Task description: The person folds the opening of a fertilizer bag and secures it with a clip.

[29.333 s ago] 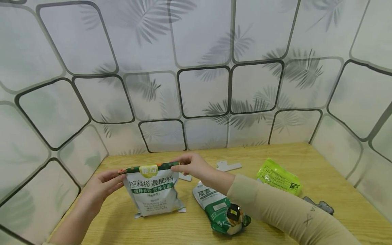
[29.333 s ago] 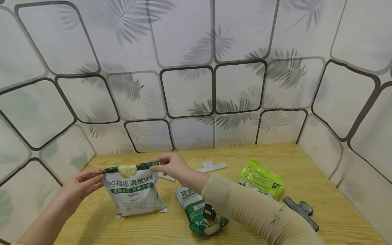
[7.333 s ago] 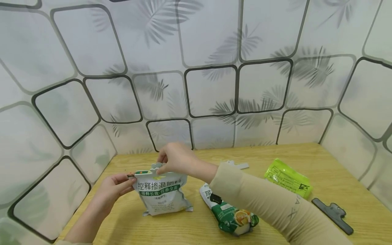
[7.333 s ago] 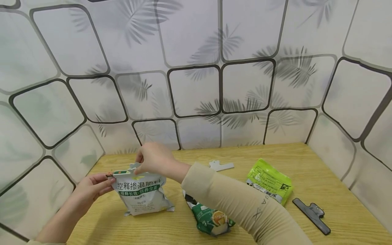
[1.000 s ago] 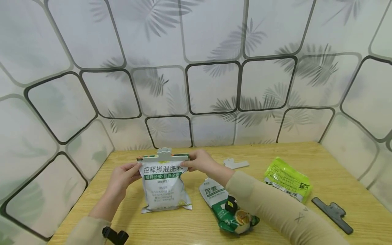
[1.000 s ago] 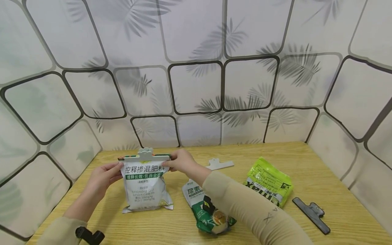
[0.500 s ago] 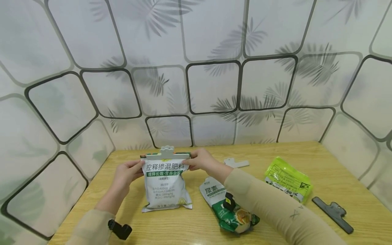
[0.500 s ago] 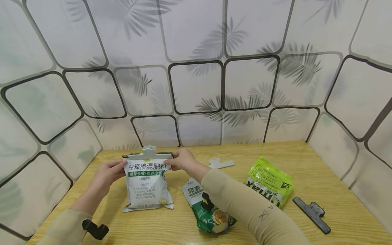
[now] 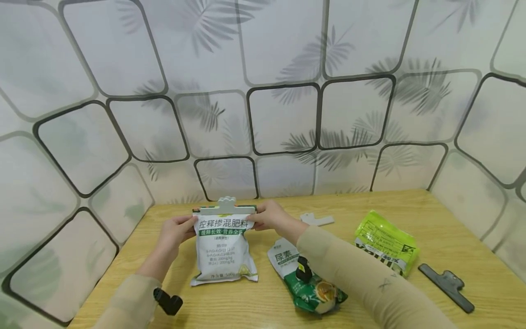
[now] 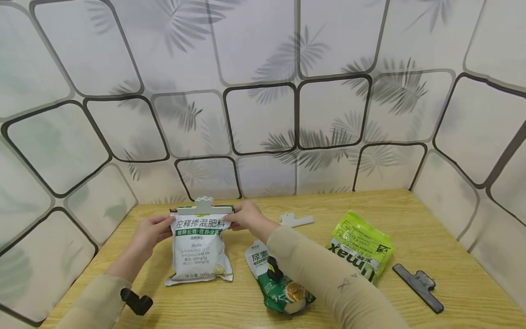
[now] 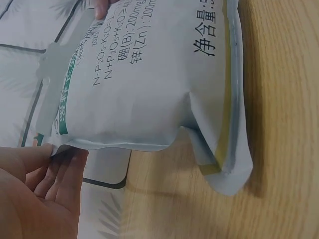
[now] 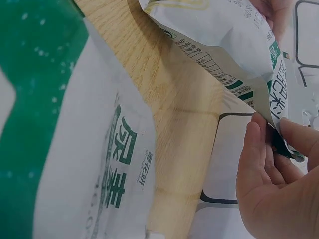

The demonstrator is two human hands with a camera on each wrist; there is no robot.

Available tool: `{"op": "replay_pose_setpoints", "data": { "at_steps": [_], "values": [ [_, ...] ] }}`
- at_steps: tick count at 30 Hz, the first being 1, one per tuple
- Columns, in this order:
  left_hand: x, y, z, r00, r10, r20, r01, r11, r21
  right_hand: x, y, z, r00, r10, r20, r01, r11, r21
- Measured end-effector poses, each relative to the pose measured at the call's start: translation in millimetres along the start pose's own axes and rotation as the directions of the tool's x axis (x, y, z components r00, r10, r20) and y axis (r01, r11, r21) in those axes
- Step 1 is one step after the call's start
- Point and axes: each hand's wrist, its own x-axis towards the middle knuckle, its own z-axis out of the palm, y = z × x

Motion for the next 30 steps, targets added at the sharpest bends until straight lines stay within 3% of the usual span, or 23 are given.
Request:
{"op": "replay_pose_setpoints", "data": {
  "at_steps": [7, 18, 30],
  "values": [
    [6.7, -2.9, 3.1, 1.000, -0.017, 0.016, 0.016, 1.000, 0.010, 6, 7, 1.2, 0.999, 0.037, -0.012, -0.036, 0.999, 0.030],
    [17.1, -3.0, 1.3, 0.998, -0.057, 0.037, 0.053, 0.992, 0.113, 10, 12, 2.8, 0.996, 0.085, -0.033, -0.083, 0.994, 0.069],
    [22.2, -5.0, 1.4, 0.995, -0.084, 0.053, 0.073, 0.980, 0.184, 6, 11, 3.7, 0.988, 0.152, 0.018, -0.153, 0.987, 0.047]
  ]
}}
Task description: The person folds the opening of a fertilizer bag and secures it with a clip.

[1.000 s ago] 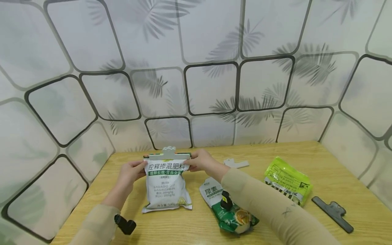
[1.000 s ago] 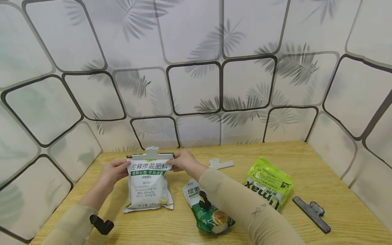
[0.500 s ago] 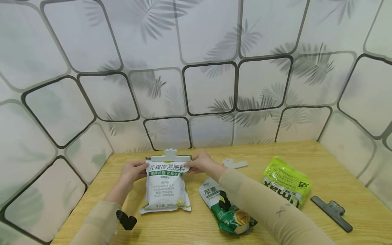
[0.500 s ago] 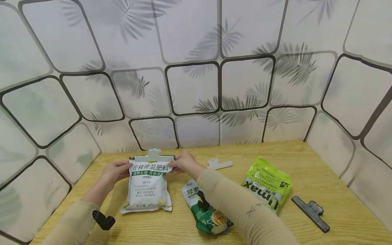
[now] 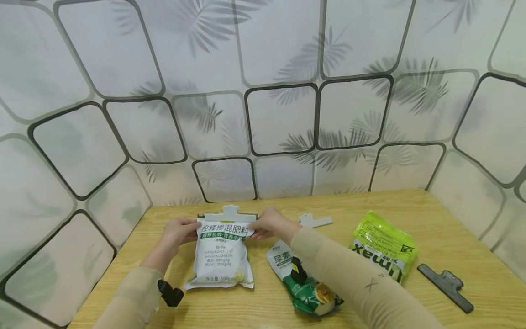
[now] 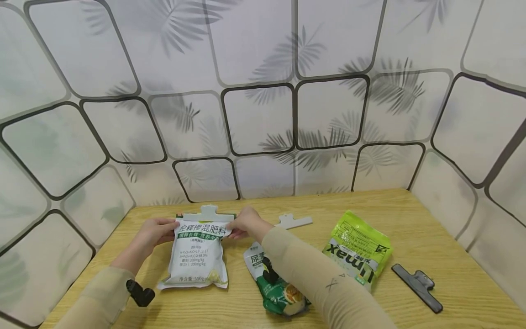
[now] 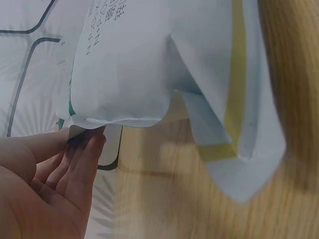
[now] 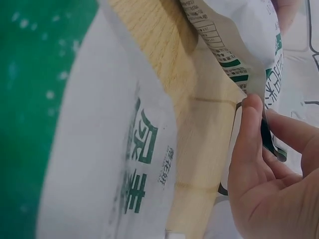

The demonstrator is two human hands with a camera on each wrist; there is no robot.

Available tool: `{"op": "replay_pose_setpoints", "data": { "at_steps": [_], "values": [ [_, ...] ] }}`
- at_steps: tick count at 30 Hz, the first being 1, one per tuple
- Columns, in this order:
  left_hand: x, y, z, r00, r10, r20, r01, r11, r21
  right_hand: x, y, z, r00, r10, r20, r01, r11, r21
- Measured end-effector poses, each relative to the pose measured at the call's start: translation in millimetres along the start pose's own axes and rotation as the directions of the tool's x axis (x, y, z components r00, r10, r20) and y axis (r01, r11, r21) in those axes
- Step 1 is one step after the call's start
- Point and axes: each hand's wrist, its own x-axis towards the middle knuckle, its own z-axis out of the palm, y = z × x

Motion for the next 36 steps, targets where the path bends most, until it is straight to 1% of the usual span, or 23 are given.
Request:
{"op": "replay_pose_setpoints", "data": {
  "at_steps": [6, 14, 20, 24, 30, 32, 36],
  "values": [
    [2.5, -2.1, -1.5, 0.999, 0.021, 0.030, -0.023, 0.997, 0.079, 1, -2, 1.2, 0.998, 0.055, 0.022, -0.054, 0.998, -0.025],
    [8.7, -5.7, -3.1, 0.998, -0.007, 0.059, 0.001, 0.995, 0.097, 7, 1, 3.0, 0.994, 0.103, 0.037, -0.100, 0.993, -0.054],
    [10.9, -6.7, 0.0, 0.998, -0.012, 0.058, 0.004, 0.990, 0.139, 10, 2, 5.1, 0.993, 0.115, 0.027, -0.113, 0.992, -0.055],
    [12.2, -8.3, 0.7, 0.998, -0.009, 0.069, -0.002, 0.987, 0.160, 12, 1, 5.7, 0.993, 0.114, 0.025, -0.112, 0.992, -0.058],
    [14.0, -12.6, 0.2, 0.996, 0.002, 0.087, -0.017, 0.985, 0.170, 11, 2, 6.6, 0.994, 0.102, 0.024, -0.101, 0.993, -0.057],
    [13.3, -12.8, 0.2, 0.995, 0.010, 0.100, -0.027, 0.984, 0.173, 11, 3, 7.1, 0.994, 0.103, 0.022, -0.101, 0.994, -0.050],
    [12.9, -13.1, 0.5, 0.994, 0.011, 0.105, -0.029, 0.984, 0.176, 12, 4, 8.0, 0.994, 0.104, 0.018, -0.104, 0.994, -0.022]
  ]
}}
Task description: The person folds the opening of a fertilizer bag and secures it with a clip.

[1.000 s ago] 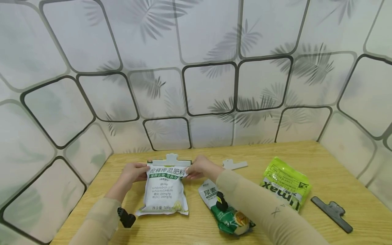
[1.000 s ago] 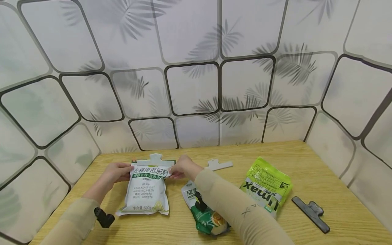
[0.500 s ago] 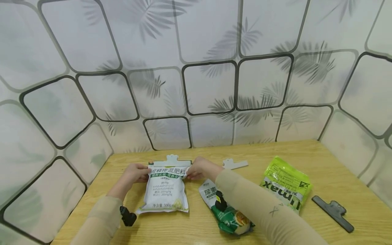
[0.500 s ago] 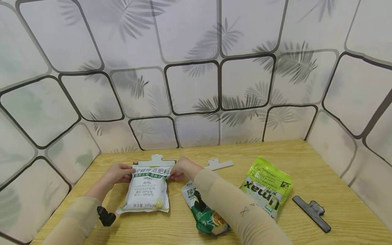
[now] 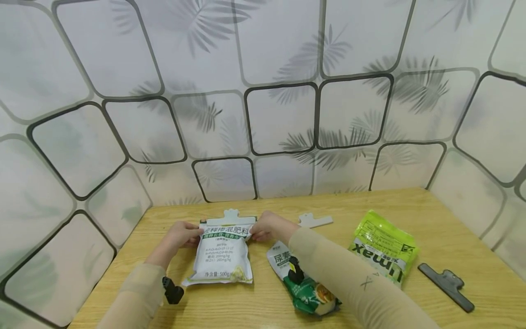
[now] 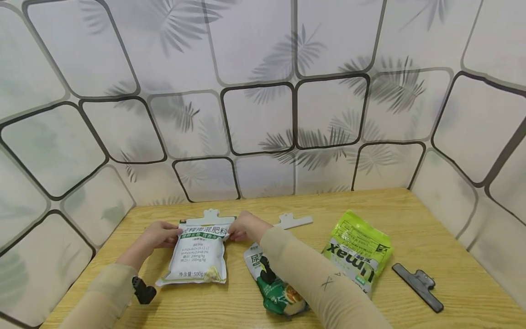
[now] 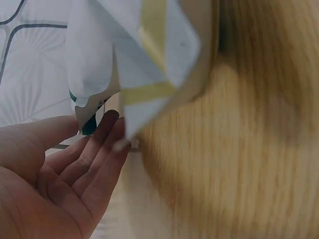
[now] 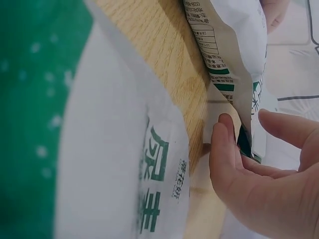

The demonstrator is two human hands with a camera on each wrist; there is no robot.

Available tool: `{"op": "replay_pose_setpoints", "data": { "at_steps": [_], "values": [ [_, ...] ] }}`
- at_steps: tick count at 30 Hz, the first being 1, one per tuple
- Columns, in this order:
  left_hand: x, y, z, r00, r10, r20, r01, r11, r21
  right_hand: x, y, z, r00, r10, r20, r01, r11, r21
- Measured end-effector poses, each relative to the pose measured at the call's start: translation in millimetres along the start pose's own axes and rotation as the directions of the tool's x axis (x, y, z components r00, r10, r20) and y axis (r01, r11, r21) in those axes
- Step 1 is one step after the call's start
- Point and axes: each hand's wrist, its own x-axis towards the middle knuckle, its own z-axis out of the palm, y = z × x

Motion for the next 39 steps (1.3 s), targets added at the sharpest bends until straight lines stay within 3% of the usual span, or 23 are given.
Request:
{"op": "replay_pose_setpoints", "data": {
  "at_steps": [13, 25, 39],
  "values": [
    [6.6, -5.0, 1.5, 0.999, -0.054, -0.007, 0.054, 0.998, 0.040, 3, 2, 1.3, 0.999, 0.029, -0.020, -0.028, 0.999, 0.041],
    [3.6, -4.7, -0.8, 0.999, -0.026, 0.020, 0.026, 1.000, -0.006, 1, 2, -2.8, 0.999, 0.035, -0.015, -0.035, 0.997, 0.062],
    [-3.2, -1.7, -10.6, 0.998, -0.028, 0.056, 0.026, 0.999, 0.038, 0, 1, -13.9, 0.999, 0.001, 0.034, -0.004, 0.996, 0.091]
  ]
}}
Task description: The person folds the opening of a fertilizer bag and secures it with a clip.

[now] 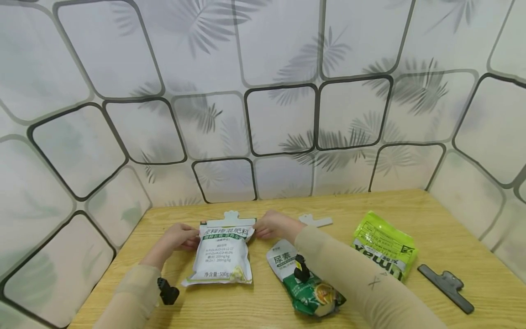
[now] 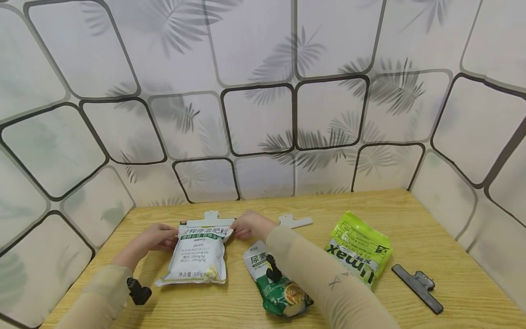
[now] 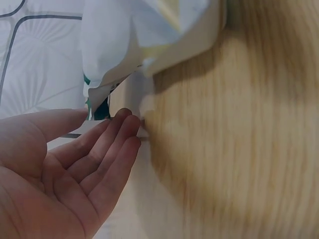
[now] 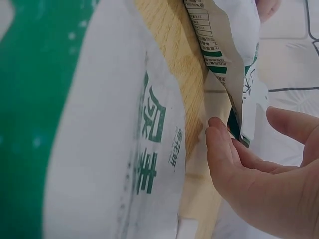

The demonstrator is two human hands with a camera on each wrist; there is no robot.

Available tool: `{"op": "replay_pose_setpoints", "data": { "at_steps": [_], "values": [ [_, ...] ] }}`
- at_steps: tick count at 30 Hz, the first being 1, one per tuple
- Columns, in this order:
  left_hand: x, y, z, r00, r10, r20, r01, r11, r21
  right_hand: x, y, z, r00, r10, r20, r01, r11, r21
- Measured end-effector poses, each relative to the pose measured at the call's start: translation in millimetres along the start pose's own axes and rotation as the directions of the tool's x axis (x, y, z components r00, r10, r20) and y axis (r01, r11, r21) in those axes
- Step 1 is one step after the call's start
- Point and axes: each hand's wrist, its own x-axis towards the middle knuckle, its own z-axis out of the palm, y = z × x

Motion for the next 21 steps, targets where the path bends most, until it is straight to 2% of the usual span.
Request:
{"op": "replay_pose_setpoints", "data": {
  "at_steps": [11, 21],
  "values": [
    [-3.8, 8.0, -14.4, 0.996, 0.074, 0.046, -0.072, 0.997, -0.033, -2, -4, -13.3, 1.000, -0.007, 0.018, 0.007, 1.000, 0.003],
    [-5.5, 17.8, -17.8, 0.995, 0.081, 0.049, -0.081, 0.997, -0.014, -5, -6, -24.9, 0.998, -0.033, 0.047, 0.035, 0.999, -0.036]
  ]
}}
